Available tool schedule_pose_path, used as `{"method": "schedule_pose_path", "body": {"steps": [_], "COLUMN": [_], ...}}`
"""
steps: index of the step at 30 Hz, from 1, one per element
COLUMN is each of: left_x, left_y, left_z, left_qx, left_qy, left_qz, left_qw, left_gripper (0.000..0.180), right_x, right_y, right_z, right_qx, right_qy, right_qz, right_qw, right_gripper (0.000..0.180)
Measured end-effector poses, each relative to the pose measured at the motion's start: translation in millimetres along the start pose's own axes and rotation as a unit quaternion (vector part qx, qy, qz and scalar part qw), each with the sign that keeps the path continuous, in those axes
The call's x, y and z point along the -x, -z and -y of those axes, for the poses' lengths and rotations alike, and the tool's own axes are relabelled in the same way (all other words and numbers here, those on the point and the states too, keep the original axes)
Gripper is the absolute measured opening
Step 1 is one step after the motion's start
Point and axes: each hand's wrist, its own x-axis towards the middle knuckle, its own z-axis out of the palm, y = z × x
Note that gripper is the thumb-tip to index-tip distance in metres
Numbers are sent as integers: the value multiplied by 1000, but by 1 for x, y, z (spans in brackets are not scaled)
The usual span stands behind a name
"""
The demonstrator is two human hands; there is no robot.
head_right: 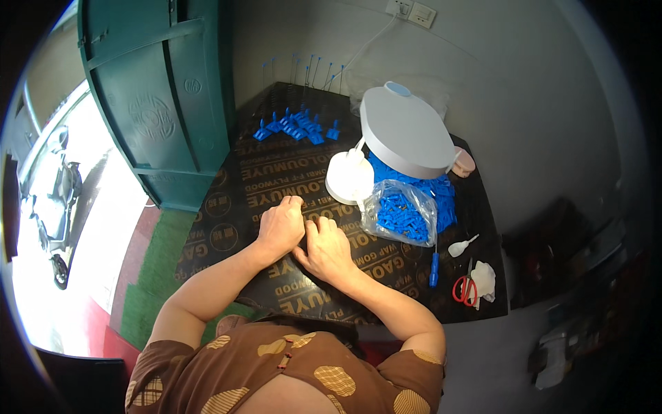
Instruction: The person applies glue to a plastic piece using a squeeze bottle and joins plastic components together by hand.
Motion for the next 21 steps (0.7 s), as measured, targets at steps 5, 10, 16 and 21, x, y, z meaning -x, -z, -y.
{"method": "schedule_pose_path", "body": {"steps": [5, 10, 16, 21], "left_x": [-1, 1, -14, -26], "left_y": [-4, -8, -5, -1], "left_z": [-2, -6, -19, -17], "left_qx": [18, 34, 81, 139], "left_qy": [-11, -35, -38, 1], "left_qz": [-11, -6, 60, 115], "left_qw": [1000, 999, 994, 984], "left_gripper": [18, 18, 20, 23], "right_x": [7, 13, 23, 24], "right_y": [-10, 2, 6, 5], "right_z": [-14, -16, -25, -31], "right_qx": [-2, -22, -27, -42], "right_qy": [40, 34, 35, 12], "right_qz": [-25, -16, -21, -22], "right_qw": [999, 999, 999, 999], "right_gripper": [20, 24, 26, 37]}}
